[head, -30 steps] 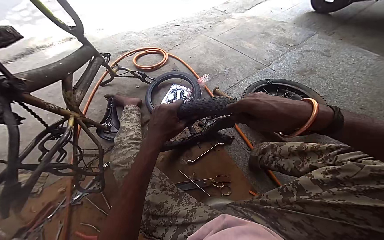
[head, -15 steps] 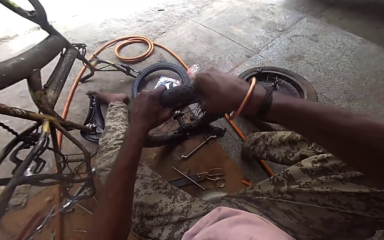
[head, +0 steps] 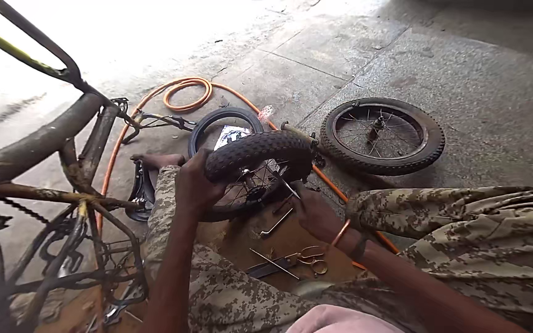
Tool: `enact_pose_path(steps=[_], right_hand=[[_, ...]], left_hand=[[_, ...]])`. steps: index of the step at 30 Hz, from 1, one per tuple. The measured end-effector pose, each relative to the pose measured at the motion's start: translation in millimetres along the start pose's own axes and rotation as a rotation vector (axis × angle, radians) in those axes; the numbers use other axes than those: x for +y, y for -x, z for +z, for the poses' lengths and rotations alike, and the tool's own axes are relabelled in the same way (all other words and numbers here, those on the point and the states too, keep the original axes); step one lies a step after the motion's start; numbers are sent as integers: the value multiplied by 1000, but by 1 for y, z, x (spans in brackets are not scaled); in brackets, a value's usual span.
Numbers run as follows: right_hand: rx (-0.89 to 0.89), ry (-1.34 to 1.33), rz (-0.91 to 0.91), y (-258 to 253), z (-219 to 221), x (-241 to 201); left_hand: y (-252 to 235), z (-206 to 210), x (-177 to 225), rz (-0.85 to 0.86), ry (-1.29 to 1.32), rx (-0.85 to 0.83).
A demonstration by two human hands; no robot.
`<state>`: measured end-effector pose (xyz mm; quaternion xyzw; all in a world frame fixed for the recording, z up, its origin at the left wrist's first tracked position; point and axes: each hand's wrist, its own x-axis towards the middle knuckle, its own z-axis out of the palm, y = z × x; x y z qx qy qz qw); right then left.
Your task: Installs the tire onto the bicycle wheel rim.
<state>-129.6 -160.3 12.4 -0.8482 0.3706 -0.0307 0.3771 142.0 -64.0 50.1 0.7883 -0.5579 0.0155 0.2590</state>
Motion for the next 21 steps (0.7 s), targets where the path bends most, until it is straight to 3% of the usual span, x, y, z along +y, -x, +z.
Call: enact_pose_path(steps=[2, 6, 11, 13, 17, 21], right_hand=[[27, 23, -209, 1, -28, -3], [85, 44, -564, -5, -59, -15], [149, 114, -643, 7, -82, -10], [153, 117, -630, 13, -83, -10], [51, 25, -620, 19, -100, -13], [76, -6, -589, 13, -104, -4]], left_hand=[[4, 0, 0, -7, 21, 1], [3, -8, 22, 134, 160, -103], [72, 18, -4, -31, 174, 211], [72, 2, -12, -21, 158, 239], [15, -46, 33, 13, -23, 57], [-39, -19, 80, 31, -204, -345]])
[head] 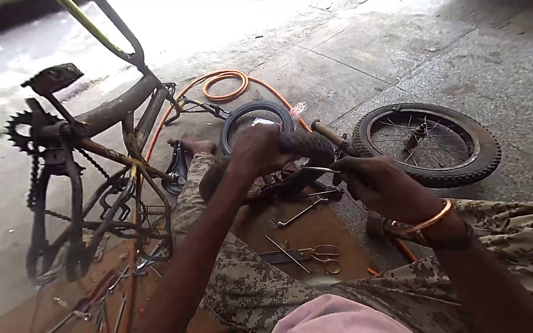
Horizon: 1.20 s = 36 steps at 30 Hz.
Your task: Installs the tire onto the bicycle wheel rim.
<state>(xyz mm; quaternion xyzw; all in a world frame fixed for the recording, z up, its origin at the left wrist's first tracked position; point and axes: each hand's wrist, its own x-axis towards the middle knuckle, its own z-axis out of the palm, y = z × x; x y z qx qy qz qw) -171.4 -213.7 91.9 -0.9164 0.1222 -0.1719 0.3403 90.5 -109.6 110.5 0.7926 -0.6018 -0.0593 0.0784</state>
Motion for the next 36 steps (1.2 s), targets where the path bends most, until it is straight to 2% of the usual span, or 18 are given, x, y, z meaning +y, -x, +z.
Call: enact_pose_path(steps=[2, 3, 5, 9, 17, 20, 25, 27, 28, 29, 31, 32, 33, 34, 36], right_hand=[[20, 23, 17, -2, 4, 7], [35, 40, 25, -2, 4, 11], [71, 73, 45, 0, 4, 19], [38, 67, 117, 0, 9, 27], [9, 62, 59, -54, -2, 33], [-104, 103, 81, -83, -9, 38], [-430, 315, 198, -147, -24, 26], [-358, 386, 228, -141, -5, 11], [-230, 386, 287, -120, 19, 2], [-33, 358, 350, -92, 54, -2], [337, 261, 471, -39, 146, 26], [330, 115, 642, -18, 183, 43], [197, -61, 857, 0, 204, 57], [41, -149, 998, 13, 212, 66], [-126, -125, 1033, 15, 196, 63]], left_hand=[[-15, 10, 6, 20, -26, -155], [-14, 6, 4, 15, -36, -150], [-3, -3, -11, -26, -55, -42], [11, 24, -29, -93, -79, 152], [2, 26, -31, -15, -65, 117], [-1, 26, -32, 25, -44, 113], [-7, 23, -37, 39, -21, 80], [-10, 25, -40, 15, -11, 84], [-11, 27, -43, 6, -10, 88], [-14, 28, -45, 0, -4, 95], [-24, 26, -43, 17, 20, 104], [-28, 25, -39, 45, 36, 90], [-30, 23, -37, 75, 49, 65], [-29, 20, -38, 84, 62, 34], [-16, 14, -50, 30, 57, 27]])
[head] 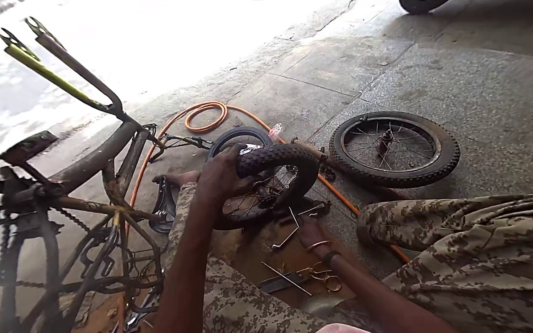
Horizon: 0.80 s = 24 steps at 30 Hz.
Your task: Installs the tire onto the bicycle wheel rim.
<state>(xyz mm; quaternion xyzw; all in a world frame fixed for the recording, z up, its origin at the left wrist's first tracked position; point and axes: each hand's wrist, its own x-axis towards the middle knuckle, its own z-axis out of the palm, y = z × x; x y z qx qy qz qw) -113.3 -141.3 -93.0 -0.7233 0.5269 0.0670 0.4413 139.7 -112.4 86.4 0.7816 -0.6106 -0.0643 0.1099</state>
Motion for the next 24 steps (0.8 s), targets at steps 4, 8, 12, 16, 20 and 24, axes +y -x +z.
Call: enact_pose_path(steps=[4, 8, 12, 16, 20, 24], right_hand=[[-9, 66, -285, 24, -82, -48], [102, 35, -717, 35, -140, -89], [112, 113, -874, 32, -176, -121], [94, 326, -841, 30, -192, -146], [38, 675, -727, 39, -186, -194], [288, 676, -717, 59, -139, -173]], left_hand=[[27, 21, -25, -104, 97, 199], [34, 20, -25, -8, 176, 166], [34, 29, -20, 52, 188, 212], [33, 25, -14, 90, 207, 192], [31, 22, -10, 98, 189, 146], [24, 25, -10, 115, 227, 173]])
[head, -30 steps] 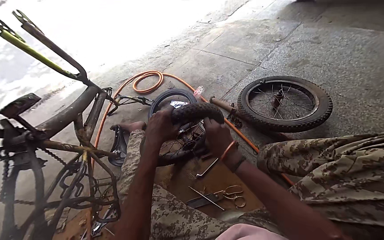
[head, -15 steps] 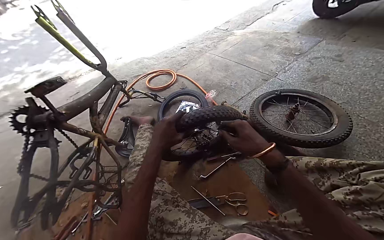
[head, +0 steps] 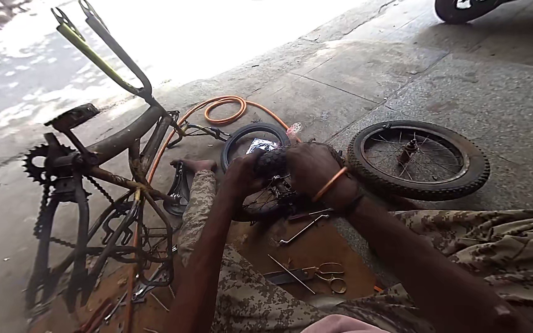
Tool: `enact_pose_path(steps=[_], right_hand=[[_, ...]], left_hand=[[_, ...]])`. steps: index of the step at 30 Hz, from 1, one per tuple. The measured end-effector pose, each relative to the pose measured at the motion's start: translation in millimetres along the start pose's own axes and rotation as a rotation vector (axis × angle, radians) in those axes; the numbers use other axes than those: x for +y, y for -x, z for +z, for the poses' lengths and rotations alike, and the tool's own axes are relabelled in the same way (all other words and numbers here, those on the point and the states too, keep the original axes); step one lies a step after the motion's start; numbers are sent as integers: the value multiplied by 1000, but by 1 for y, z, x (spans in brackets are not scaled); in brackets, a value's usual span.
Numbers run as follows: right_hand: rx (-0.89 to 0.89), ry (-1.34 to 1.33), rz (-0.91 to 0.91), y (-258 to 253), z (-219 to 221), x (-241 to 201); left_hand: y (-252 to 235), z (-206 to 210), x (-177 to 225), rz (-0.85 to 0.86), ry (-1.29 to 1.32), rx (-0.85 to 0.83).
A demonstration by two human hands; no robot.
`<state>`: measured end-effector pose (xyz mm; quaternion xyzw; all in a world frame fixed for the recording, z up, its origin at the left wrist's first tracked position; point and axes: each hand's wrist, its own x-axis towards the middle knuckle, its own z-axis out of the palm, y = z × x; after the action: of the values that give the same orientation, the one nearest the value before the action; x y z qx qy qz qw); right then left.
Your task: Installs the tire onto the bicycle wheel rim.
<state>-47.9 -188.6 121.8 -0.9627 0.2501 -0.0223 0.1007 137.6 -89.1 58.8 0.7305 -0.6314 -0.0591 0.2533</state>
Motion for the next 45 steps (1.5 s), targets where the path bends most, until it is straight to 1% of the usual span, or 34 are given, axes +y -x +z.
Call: enact_pose_path(steps=[2, 3, 4, 5, 6, 7, 8, 9, 10, 11, 12, 14, 16, 17, 19, 21, 22, 23, 25, 28, 29, 31, 35, 37, 39, 41, 45], right_hand=[[335, -130, 138, 42, 95, -4], [358, -209, 251, 54, 138, -2], [216, -320, 398, 62, 162, 0], [-8, -380, 527, 65, 171, 3], [-191, -424, 595, 68, 175, 8], [-316, -452, 615, 74, 177, 13], [-381, -463, 608, 77, 176, 16], [-401, -473, 588, 76, 173, 19], [-411, -479, 557, 73, 170, 20], [-416, -486, 517, 72, 167, 19], [-414, -487, 471, 71, 164, 16], [-382, -477, 404, 69, 156, 11], [-358, -470, 338, 72, 146, 13], [-384, -449, 299, 74, 141, 16], [-499, -326, 202, 72, 130, 26], [-548, -288, 140, 66, 121, 40], [-546, -303, 124, 66, 115, 48], [-522, -336, 119, 66, 106, 55], [-411, -424, 108, 68, 81, 67], [-114, -507, 14, 71, 56, 76], [-30, -526, -39, 67, 49, 79], [35, -527, -124, 57, 38, 85], [-36, -365, -175, 23, 9, 88], [-114, -257, -164, 11, -11, 78], [-148, -231, -165, 5, -26, 73], [-135, -240, -178, -2, -31, 78], [-258, -137, -141, -28, -38, 66]], left_hand=[[2, -1, -1, 15, 59, 23], [2, -3, 0, 52, 106, 32], [4, -3, 2, 85, 156, 32], [13, -2, 5, 81, 165, 36], [31, 2, 7, 28, 132, 55], [55, 7, 10, -60, 85, 90], [77, 12, 10, -138, 41, 152], [91, 16, 4, -178, 3, 241], [97, 19, -5, -177, -19, 330], [102, 18, -11, -167, -30, 384], [100, 10, -12, -159, -44, 401], [79, -15, 2, -149, -115, 351], [41, -36, 32, -148, -223, 228], [20, -39, 47, -142, -281, 140], [-18, -29, 73, -140, -368, -128], [-39, -12, 78, -138, -365, -363], [-40, -9, 73, -150, -365, -407], [-35, -11, 64, -164, -370, -394], [-20, -18, 39, -174, -321, -250], [1, -9, 13, -108, -234, -39], [4, -7, 11, -95, -230, -10], [5, -6, 9, -64, -229, -1], [-1, -6, 5, -30, -204, -36], [-6, -6, 2, -28, -189, -52], [-10, -5, 2, -37, -180, -64], [-14, -5, 3, -30, -175, -74], [-20, -5, 4, -3, -168, -100]])
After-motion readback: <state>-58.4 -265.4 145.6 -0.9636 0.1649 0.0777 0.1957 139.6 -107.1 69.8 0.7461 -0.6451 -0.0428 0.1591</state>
